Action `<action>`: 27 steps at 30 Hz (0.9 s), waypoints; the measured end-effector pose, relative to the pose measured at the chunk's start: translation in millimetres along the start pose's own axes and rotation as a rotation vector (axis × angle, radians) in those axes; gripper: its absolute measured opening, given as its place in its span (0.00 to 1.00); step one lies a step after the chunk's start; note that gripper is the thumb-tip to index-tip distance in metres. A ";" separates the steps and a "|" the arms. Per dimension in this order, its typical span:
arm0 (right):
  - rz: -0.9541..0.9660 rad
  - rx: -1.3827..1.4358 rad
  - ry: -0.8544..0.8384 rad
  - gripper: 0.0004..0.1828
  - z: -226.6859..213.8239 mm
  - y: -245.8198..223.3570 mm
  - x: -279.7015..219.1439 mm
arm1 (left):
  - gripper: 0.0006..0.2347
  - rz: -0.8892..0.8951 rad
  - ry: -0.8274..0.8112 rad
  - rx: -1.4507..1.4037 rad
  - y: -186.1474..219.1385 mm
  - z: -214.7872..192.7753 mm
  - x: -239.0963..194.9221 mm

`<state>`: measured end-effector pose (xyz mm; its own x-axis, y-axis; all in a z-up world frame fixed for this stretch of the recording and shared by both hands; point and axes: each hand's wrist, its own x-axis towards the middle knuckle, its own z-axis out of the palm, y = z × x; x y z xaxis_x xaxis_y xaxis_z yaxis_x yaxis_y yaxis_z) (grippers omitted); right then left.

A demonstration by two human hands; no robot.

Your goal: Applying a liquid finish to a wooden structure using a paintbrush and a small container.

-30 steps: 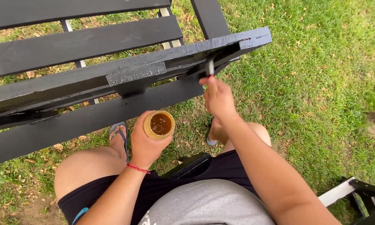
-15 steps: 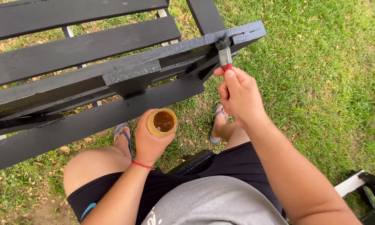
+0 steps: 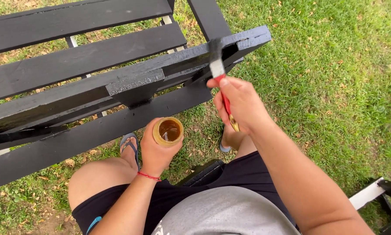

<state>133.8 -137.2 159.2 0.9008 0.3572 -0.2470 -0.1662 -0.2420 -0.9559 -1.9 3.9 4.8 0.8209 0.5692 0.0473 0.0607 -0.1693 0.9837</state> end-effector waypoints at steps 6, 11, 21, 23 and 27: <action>-0.125 -0.863 0.199 0.16 -52.6 -18.6 -27.0 | 0.29 0.033 0.049 0.018 -2.8 -1.1 -2.1; -0.016 -1.691 0.219 0.16 -80.8 -88.3 -5.9 | 0.26 0.099 0.008 0.061 -4.7 -4.9 -0.7; 0.042 -2.285 0.020 0.25 -38.9 -138.7 14.0 | 0.28 0.083 0.014 0.090 -7.7 -2.2 -1.1; -0.007 -2.258 -0.057 0.20 -17.3 -138.0 11.2 | 0.28 0.074 0.005 0.069 -4.3 -2.5 -1.0; -0.004 -2.151 -0.144 0.29 -2.7 -148.2 14.9 | 0.28 0.085 -0.002 0.043 -5.7 -3.3 -2.3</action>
<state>172.9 -98.5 297.6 0.8540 0.3830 -0.3521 0.5190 -0.5805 0.6274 -6.1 6.2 -0.3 0.8253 0.5495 0.1302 0.0149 -0.2518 0.9677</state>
